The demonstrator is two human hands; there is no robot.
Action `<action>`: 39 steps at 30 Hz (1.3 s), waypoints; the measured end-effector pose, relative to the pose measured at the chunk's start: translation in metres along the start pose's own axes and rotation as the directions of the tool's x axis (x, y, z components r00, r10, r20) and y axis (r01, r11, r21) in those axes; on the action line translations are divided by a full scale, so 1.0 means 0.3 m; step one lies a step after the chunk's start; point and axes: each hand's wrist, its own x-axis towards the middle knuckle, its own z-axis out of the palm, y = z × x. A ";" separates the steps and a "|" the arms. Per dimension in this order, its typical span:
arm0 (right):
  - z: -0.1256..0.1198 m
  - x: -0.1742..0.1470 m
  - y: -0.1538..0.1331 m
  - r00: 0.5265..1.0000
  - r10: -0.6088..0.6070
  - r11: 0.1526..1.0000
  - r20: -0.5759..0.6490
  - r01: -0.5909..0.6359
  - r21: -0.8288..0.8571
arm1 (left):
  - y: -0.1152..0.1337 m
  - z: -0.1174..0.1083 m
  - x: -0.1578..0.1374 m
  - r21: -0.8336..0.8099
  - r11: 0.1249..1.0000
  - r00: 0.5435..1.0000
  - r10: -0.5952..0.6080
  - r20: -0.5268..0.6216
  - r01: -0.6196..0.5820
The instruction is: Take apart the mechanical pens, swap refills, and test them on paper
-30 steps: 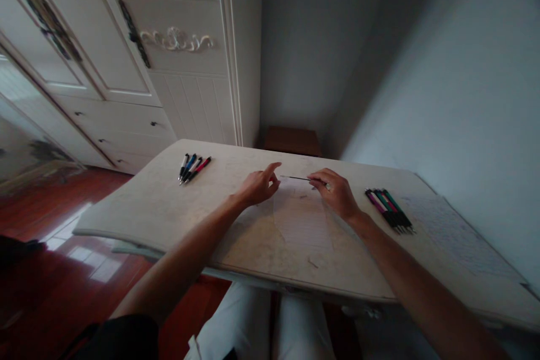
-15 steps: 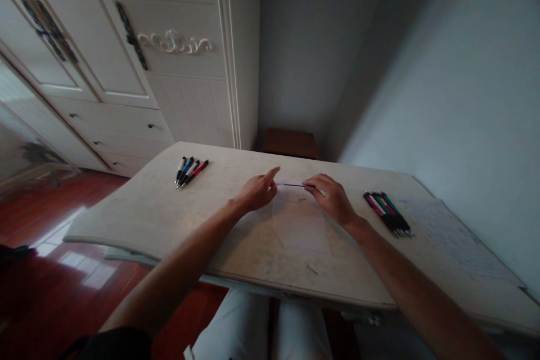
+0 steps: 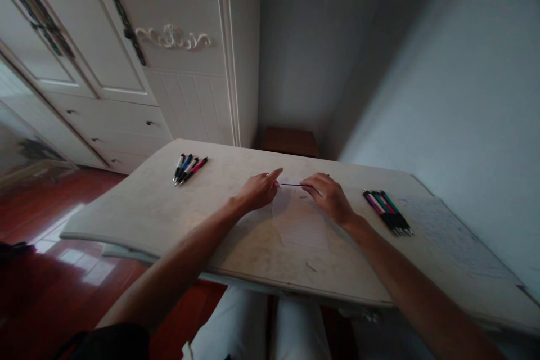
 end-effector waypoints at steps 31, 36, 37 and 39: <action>-0.022 0.013 -0.023 0.997 -0.075 0.997 0.015 0.075 -0.029 | -0.006 0.051 0.007 -0.080 0.948 0.940 0.291 -0.178 -0.308; -0.001 0.007 -0.027 0.999 -0.048 0.998 0.005 0.048 -0.027 | 0.006 0.053 0.005 -0.080 0.942 0.939 0.313 -0.143 -0.326; 0.001 0.005 -0.028 0.999 -0.043 0.999 -0.003 0.043 -0.024 | 0.006 0.053 0.005 -0.074 0.945 0.941 0.307 -0.138 -0.319; 0.003 0.004 -0.030 0.999 -0.038 0.999 -0.014 0.038 -0.012 | 0.002 0.053 0.006 -0.050 0.949 0.944 0.303 -0.131 -0.312</action>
